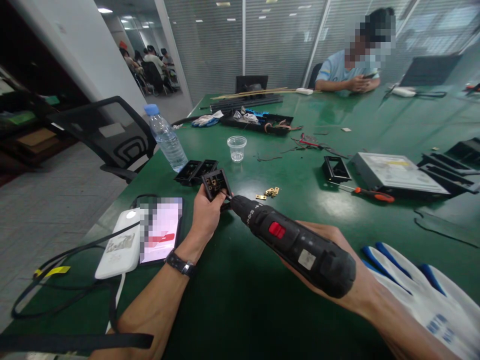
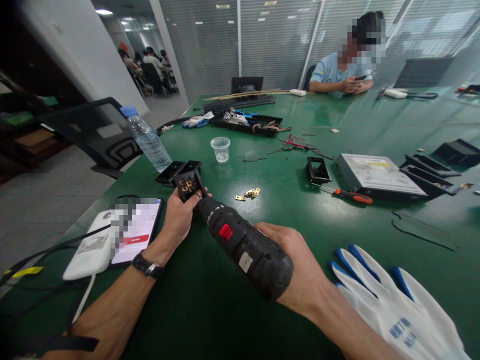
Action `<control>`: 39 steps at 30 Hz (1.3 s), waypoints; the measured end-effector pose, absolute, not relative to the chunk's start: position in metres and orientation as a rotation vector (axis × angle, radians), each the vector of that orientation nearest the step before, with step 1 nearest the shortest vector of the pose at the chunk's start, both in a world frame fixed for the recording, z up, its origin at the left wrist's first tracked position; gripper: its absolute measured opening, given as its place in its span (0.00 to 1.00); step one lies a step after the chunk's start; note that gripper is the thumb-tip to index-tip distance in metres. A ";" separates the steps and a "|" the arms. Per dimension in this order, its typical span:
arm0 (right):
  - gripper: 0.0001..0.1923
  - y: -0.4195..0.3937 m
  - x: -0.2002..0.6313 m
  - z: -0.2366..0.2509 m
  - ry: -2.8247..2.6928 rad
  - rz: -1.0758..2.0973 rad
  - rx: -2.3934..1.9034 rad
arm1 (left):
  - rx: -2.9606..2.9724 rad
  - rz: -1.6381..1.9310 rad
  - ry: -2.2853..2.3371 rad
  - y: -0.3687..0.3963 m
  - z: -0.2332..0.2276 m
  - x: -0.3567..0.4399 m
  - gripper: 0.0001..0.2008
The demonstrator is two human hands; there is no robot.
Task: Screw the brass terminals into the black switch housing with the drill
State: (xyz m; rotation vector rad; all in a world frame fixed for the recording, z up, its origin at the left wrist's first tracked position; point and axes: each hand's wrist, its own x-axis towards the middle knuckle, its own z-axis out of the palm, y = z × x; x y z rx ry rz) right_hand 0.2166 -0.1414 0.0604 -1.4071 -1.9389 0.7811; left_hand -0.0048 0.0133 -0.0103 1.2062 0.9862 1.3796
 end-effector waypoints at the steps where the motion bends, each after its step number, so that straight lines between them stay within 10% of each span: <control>1: 0.04 -0.141 0.217 0.060 -1.939 0.784 -1.404 | 1.210 1.380 0.983 0.014 -0.011 -0.005 0.18; 39: 0.02 -0.141 0.214 0.067 -1.860 0.768 -1.455 | 1.245 1.296 1.019 0.021 -0.020 0.000 0.18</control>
